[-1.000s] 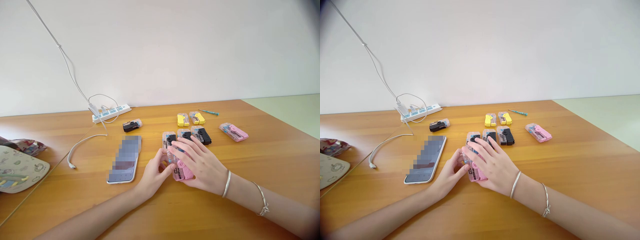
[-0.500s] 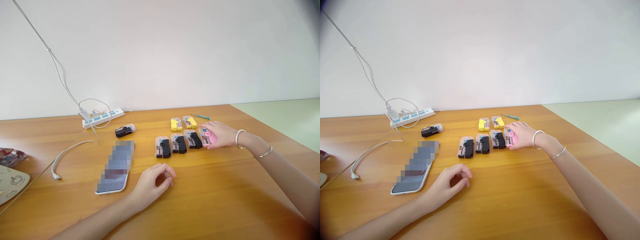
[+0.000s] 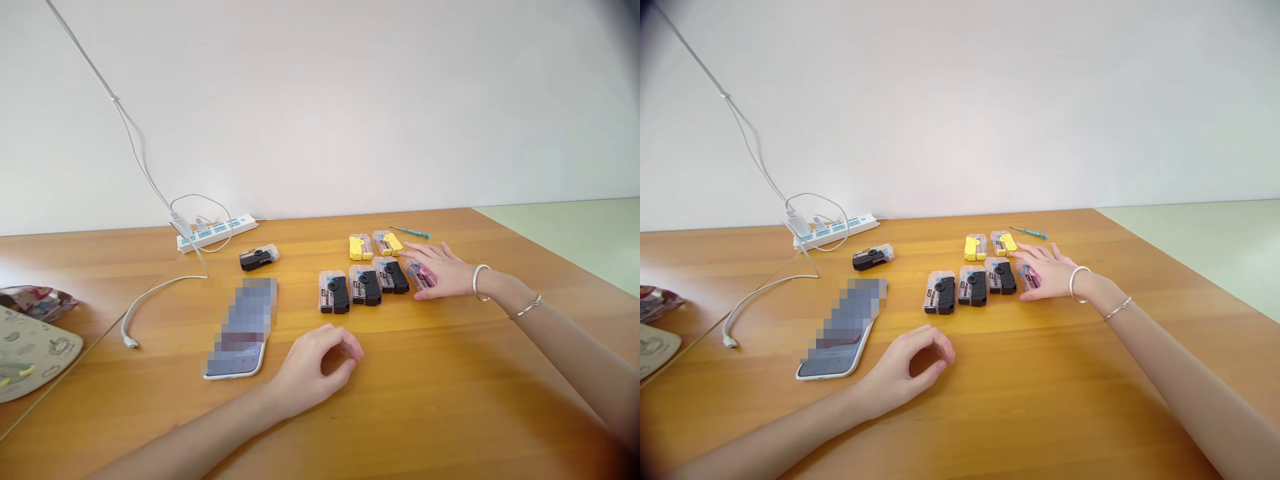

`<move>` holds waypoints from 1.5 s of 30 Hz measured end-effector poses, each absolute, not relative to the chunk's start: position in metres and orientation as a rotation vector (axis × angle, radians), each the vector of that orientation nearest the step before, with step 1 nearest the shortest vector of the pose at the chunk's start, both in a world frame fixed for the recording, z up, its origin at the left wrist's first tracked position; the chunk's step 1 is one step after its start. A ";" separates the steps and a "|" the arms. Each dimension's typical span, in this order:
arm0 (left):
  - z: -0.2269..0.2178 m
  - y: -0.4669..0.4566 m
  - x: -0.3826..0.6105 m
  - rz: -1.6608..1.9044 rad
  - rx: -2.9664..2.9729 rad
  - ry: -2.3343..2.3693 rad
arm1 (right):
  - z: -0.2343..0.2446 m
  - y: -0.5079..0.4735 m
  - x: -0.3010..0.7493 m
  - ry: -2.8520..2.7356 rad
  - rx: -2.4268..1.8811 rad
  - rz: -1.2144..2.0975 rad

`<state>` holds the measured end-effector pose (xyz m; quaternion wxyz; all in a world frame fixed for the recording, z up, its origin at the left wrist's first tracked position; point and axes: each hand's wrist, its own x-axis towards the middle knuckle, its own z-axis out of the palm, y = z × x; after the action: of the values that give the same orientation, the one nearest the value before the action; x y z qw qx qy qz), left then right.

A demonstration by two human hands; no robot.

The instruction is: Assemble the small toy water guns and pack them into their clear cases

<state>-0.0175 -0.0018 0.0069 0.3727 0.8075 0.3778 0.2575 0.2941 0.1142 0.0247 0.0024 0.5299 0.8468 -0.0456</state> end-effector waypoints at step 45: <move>-0.001 0.003 -0.024 0.827 1.552 0.954 | 0.052 0.032 0.200 3.252 0.836 -0.340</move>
<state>-0.0242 0.0027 -0.0011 0.5399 0.6530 0.4015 0.3477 0.2001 0.0316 0.0516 -0.1166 0.2460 0.9570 -0.1001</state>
